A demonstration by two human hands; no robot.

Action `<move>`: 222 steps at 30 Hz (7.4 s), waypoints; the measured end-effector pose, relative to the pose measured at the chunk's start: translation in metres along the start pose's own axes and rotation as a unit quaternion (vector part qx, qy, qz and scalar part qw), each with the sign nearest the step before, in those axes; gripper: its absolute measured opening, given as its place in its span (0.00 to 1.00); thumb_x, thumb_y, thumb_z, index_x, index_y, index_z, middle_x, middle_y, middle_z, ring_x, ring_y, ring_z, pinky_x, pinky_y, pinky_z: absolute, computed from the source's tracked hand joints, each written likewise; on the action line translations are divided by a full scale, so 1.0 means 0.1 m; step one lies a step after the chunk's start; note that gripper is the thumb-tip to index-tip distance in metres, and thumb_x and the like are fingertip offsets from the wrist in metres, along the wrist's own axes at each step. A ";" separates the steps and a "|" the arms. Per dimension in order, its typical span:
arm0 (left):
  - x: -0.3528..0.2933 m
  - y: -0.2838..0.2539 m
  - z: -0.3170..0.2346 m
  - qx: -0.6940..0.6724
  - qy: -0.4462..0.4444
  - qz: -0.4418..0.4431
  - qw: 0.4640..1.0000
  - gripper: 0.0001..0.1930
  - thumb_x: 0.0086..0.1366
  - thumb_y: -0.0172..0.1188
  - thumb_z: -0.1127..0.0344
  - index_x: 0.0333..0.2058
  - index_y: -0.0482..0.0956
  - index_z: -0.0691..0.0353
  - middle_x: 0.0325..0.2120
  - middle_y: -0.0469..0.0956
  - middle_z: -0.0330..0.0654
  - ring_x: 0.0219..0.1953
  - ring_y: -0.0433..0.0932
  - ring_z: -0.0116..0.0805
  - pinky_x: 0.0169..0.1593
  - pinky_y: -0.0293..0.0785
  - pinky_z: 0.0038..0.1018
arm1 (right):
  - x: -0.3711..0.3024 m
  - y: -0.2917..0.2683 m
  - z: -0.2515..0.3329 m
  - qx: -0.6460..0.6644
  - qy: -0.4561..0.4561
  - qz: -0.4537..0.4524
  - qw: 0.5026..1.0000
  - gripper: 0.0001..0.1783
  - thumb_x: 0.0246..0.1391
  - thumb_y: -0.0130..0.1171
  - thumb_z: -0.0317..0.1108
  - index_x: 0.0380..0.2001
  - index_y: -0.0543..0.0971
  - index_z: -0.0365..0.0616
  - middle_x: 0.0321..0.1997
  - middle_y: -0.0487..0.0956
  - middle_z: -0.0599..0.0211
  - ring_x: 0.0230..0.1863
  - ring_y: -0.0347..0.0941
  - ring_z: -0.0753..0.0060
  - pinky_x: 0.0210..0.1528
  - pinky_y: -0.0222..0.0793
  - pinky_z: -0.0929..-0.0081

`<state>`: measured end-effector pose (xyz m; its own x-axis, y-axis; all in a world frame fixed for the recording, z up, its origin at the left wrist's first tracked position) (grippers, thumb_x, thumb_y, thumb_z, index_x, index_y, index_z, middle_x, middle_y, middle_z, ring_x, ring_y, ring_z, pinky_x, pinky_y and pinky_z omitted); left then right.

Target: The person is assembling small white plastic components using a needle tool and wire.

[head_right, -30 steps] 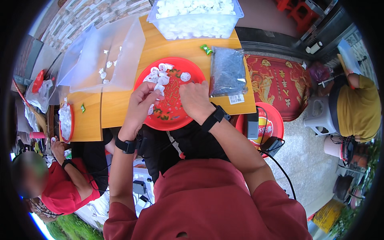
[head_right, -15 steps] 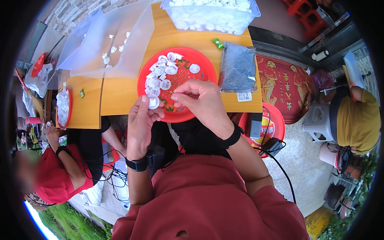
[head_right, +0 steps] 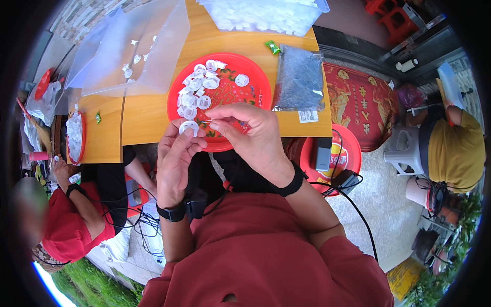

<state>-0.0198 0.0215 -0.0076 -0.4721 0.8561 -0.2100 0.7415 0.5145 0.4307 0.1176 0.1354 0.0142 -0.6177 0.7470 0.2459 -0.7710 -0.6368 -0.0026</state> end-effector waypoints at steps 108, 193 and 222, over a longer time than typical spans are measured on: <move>-0.23 0.33 -0.19 0.491 0.201 -0.094 0.843 0.15 0.58 0.62 0.74 0.45 0.74 0.63 0.22 0.77 0.39 0.20 0.73 0.23 0.24 0.67 0.21 | -0.13 0.19 0.13 -0.108 -0.092 -0.002 0.990 0.22 0.50 0.56 0.19 0.49 0.67 0.43 0.24 0.74 0.58 0.29 0.75 0.52 0.31 0.70 0.62; 0.03 0.30 -0.66 0.494 0.348 -0.136 0.785 0.11 0.61 0.61 0.76 0.43 0.77 0.68 0.35 0.81 0.41 0.34 0.79 0.26 0.43 0.74 0.24 | -0.17 -0.17 -0.24 -0.074 -0.074 -0.020 0.994 0.14 0.52 0.64 0.25 0.44 0.79 0.37 0.40 0.81 0.58 0.37 0.80 0.67 0.38 0.76 0.75; 0.63 -0.11 -0.12 0.578 0.277 -0.009 0.768 0.12 0.58 0.61 0.77 0.43 0.80 0.65 0.36 0.80 0.46 0.39 0.79 0.38 0.45 0.76 0.30 | 0.38 0.40 -0.65 -0.499 0.010 0.092 0.862 0.12 0.47 0.61 0.31 0.34 0.76 0.36 0.34 0.77 0.51 0.30 0.80 0.52 0.29 0.75 0.61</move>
<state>-0.0634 0.0691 -0.0146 -0.3809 0.8615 0.3359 0.5091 0.4986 -0.7016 0.0534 0.1506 -0.0400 -0.7382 0.6608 0.1358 -0.4033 -0.2708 -0.8741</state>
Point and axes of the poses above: each hand's wrist, its own x-axis towards the middle knuckle, its own y-axis out of the palm, z = x × y, the point moved 2 cm from there along x, towards the middle knuckle
